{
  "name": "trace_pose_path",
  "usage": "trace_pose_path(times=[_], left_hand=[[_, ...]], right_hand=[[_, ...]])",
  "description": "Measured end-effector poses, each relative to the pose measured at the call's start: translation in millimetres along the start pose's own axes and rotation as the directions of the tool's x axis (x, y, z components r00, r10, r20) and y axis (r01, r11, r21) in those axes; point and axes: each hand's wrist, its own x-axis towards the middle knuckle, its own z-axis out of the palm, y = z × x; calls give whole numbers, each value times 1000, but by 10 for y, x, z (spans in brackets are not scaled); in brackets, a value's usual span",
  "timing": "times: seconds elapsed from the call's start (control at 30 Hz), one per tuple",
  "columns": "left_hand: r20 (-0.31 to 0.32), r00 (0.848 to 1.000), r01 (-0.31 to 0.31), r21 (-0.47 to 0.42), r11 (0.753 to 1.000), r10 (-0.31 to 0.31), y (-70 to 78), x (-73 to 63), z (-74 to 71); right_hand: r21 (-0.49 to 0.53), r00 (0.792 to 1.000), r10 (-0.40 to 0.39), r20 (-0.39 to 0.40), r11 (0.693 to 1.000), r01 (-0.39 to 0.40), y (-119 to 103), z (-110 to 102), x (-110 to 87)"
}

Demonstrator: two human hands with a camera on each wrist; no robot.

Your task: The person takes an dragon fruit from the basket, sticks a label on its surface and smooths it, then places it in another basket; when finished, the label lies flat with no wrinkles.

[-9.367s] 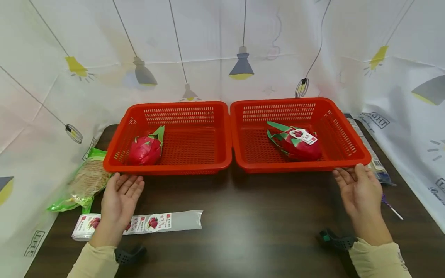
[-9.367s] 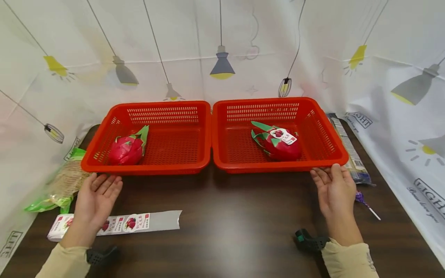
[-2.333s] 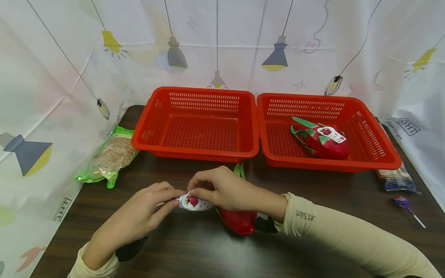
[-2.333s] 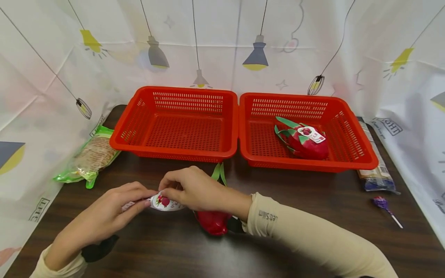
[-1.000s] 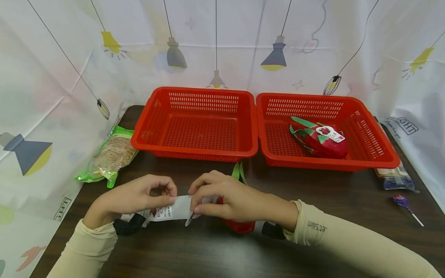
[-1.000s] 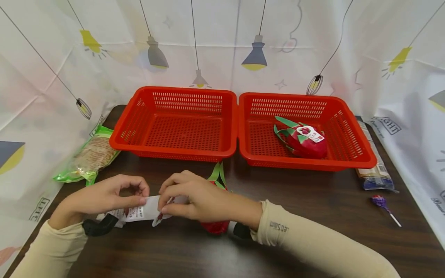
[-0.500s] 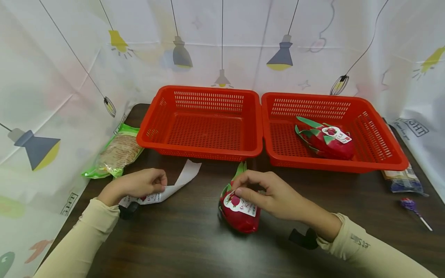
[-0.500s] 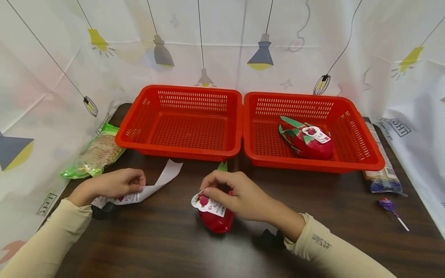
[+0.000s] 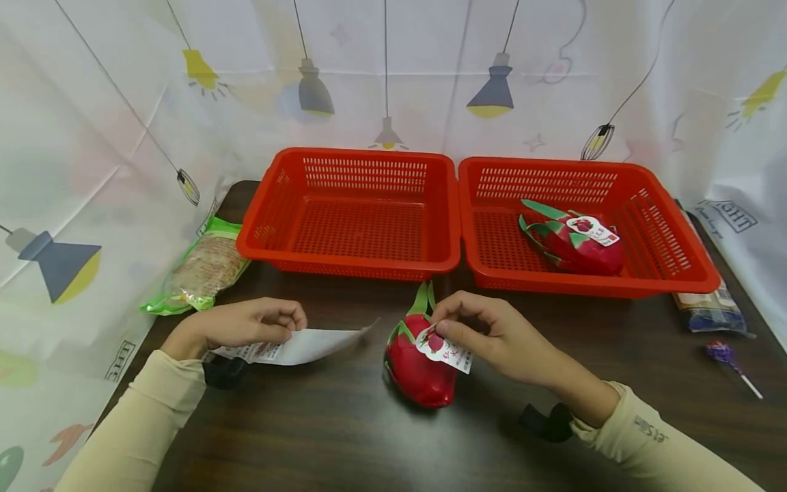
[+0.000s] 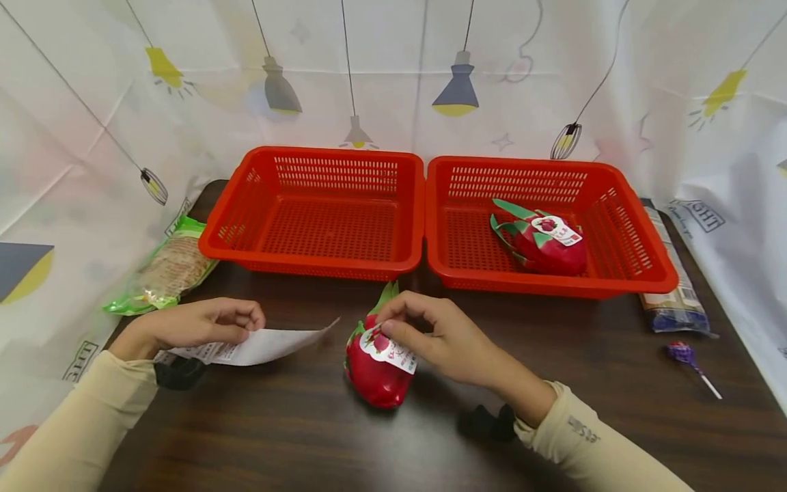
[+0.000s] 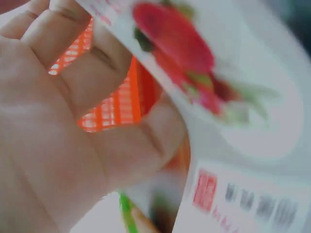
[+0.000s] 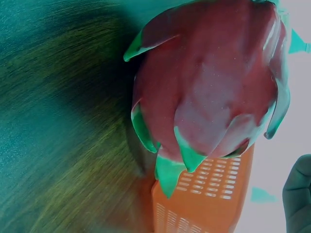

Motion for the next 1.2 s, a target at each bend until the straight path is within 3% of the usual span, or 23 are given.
trace_pose_path(times=[0.07, 0.13, 0.27, 0.37, 0.47, 0.7, 0.9, 0.97, 1.03, 1.07, 1.13, 1.2], left_hand=[[-74, 997, 36, 100, 994, -29, 5, 15, 12], [-179, 979, 135, 241, 961, -93, 0, 45, 50], [-365, 915, 339, 459, 821, -173, -6, 116, 163], [-438, 881, 408, 517, 753, -177, -3, 157, 234], [-472, 870, 415, 542, 731, -144, 5, 181, 277], [-510, 853, 428, 564, 706, -110, -9, 207, 326], [-555, 830, 451, 607, 654, -58, 13, 225, 395], [-576, 818, 448, 623, 641, -11, 57, 242, 429], [-601, 794, 403, 632, 661, 91, 156, 278, 471], [-615, 776, 368, 619, 693, 138, 237, 299, 505], [-628, 746, 241, 563, 791, 220, 448, 340, 593], [-617, 735, 55, 468, 882, 282, 691, 378, 704]], right_hand=[[0, 1000, 13, -2, 1000, -13, 6, -8, -7], [4, 1000, 14, 4, 1000, -14, 15, -4, -10], [6, 1000, 1, 17, 1000, -1, 35, 10, -14], [-2, 1000, -8, 14, 1000, 8, 44, 16, -23], [-7, 1000, -13, 9, 1000, 13, 47, 21, -32], [-18, 1000, -1, 0, 1000, 1, 37, 32, -43], [-16, 1000, -19, -14, 1000, 18, 26, 27, -43], [-14, 999, -28, -18, 1000, 28, 16, 26, -42], [-21, 999, -38, -30, 999, 37, 0, 34, -42], [-28, 998, -43, -40, 999, 42, -12, 43, -44], [-37, 997, -54, -61, 998, 52, -45, 77, -50], [-34, 994, -63, -91, 998, 60, -88, 127, -65]])
